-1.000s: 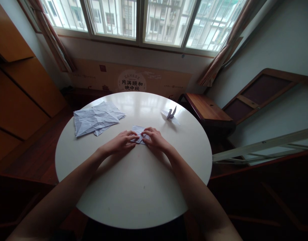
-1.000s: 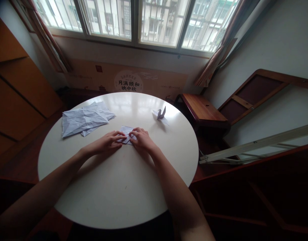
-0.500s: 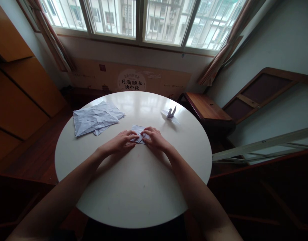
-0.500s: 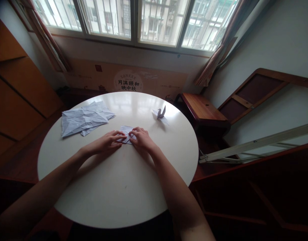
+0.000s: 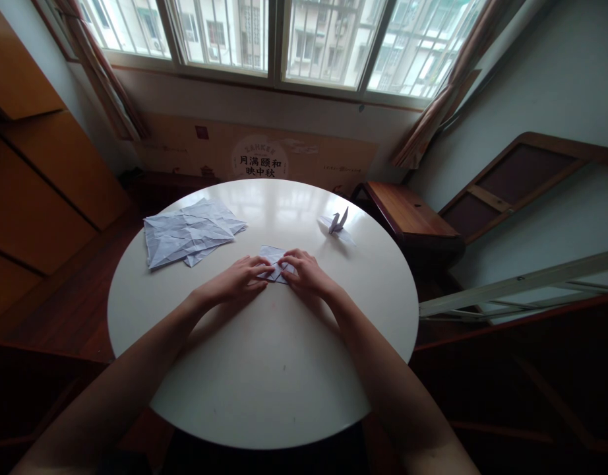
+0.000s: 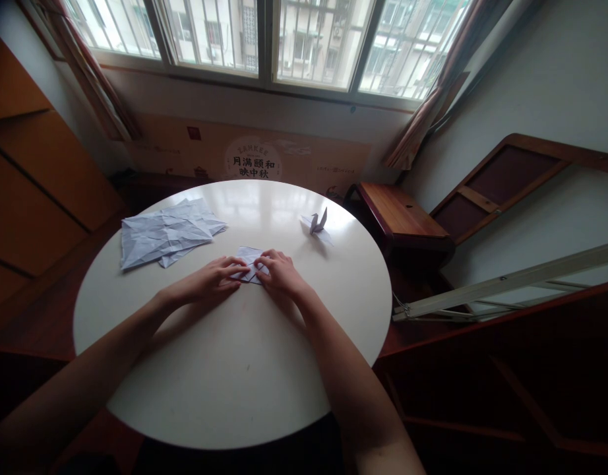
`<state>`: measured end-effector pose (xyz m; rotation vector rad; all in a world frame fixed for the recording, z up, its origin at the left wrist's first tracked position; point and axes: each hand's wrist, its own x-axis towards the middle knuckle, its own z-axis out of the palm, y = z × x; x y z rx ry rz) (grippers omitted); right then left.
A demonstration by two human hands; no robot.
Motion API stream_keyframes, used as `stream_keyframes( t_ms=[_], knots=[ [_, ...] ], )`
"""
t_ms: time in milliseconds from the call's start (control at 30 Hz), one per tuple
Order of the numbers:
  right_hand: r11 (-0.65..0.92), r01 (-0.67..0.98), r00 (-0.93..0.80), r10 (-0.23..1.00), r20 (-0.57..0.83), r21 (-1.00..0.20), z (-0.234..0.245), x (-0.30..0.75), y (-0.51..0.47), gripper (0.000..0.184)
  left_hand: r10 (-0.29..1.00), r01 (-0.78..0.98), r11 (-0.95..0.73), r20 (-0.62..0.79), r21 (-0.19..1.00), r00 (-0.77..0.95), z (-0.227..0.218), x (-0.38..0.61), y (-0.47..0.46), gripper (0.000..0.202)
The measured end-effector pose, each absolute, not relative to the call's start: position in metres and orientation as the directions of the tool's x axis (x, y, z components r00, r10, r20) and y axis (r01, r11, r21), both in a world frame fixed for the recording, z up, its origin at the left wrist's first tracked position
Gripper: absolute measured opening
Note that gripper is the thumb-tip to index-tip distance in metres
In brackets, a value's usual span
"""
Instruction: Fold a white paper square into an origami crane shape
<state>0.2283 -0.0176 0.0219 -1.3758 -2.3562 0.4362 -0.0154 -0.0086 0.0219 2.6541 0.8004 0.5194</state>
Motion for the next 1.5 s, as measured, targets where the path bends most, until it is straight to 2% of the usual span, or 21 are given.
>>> stream_keyframes(
  t_ms=[500,1500],
  knots=[
    [0.485,0.752,-0.461,0.871,0.170,-0.446,0.0193,0.2298,-0.0163,0.026,0.578,0.458,-0.789,0.246,0.409,0.778,0.0225,-0.0160,-0.0086,0.038],
    [0.492,0.752,-0.463,0.868,0.178,-0.438,0.0174,0.2300,-0.0151,0.026,0.561,0.462,-0.812,0.259,0.356,0.786,0.0158,-0.0180,-0.0056,0.037]
  ],
)
